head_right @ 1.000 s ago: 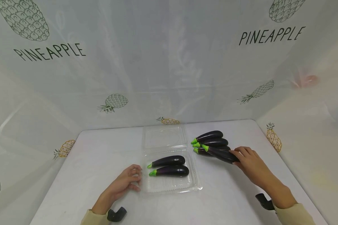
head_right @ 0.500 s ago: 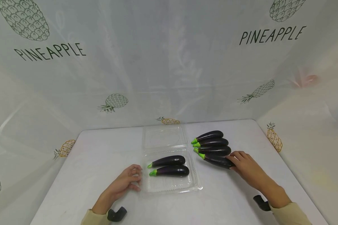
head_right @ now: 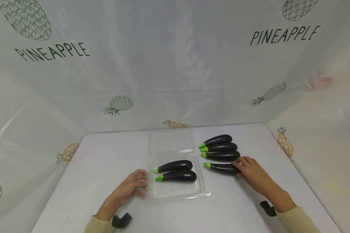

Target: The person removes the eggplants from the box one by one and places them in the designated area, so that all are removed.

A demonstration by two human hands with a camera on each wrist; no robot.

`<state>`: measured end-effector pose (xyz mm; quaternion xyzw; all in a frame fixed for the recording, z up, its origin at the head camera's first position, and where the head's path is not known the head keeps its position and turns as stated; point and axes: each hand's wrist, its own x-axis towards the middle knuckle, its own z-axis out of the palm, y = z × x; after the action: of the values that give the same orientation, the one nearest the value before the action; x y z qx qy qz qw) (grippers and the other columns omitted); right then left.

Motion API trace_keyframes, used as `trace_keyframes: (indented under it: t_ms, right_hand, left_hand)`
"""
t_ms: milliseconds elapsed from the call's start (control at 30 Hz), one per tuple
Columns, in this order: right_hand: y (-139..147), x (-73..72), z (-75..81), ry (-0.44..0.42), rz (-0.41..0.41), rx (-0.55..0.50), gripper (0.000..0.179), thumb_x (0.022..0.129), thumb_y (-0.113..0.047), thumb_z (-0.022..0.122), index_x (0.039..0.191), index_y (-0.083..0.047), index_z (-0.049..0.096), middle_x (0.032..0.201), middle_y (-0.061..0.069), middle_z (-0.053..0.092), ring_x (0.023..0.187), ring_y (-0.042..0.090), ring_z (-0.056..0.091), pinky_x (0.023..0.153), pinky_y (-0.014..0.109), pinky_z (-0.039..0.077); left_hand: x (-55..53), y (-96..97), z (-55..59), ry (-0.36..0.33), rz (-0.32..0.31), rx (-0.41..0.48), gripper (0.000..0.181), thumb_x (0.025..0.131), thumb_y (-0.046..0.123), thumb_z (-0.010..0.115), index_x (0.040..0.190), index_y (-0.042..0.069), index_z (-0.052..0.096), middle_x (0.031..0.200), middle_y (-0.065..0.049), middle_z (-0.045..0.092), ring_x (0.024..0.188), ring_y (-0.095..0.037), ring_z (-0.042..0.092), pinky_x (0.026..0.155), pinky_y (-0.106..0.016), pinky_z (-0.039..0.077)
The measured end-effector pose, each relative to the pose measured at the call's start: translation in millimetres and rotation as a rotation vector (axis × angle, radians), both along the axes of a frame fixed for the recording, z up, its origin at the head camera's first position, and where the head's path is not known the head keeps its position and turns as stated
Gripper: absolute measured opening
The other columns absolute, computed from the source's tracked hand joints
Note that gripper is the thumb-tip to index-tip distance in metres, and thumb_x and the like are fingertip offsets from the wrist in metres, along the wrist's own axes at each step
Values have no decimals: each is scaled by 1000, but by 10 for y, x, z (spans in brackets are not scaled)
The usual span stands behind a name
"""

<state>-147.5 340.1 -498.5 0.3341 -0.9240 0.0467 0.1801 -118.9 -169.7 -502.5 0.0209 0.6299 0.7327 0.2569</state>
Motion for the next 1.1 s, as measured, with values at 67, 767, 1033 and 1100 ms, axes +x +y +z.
trace_keyframes:
  t_ms: [67, 767, 1033, 1100]
  right_hand:
    - [-4, -9, 6, -2, -6, 1, 49, 72, -4, 93, 117, -4, 74, 110, 9, 64, 105, 35, 62, 85, 56, 57]
    - [-60, -68, -34, 61, -29, -80, 51, 66, 3, 95, 111, -3, 73, 111, 14, 66, 106, 40, 61, 84, 60, 56]
    - [-76, -49, -21, 79, -20, -90, 57, 62, 5, 96, 114, -3, 74, 113, 16, 66, 107, 42, 61, 84, 61, 56]
    - [-92, -46, -8, 83, -13, -99, 58, 61, 4, 96, 114, -4, 74, 112, 15, 66, 106, 41, 61, 83, 61, 56]
  left_hand:
    - [-1, 1, 2, 2, -1, 2, 33, 101, -4, 59, 128, -1, 41, 96, -1, 54, 79, -15, 61, 63, -28, 64]
    - [8, -4, -3, 11, -10, 10, 29, 102, -4, 58, 126, -1, 42, 96, 0, 54, 80, -14, 61, 64, -29, 64]
    - [13, -8, -23, 19, -15, 16, 31, 102, -2, 59, 127, -2, 41, 97, 0, 54, 79, -13, 62, 64, -28, 64]
    - [14, -10, -23, 20, -17, 19, 31, 102, -2, 59, 127, -3, 41, 97, 0, 54, 79, -13, 62, 64, -28, 64]
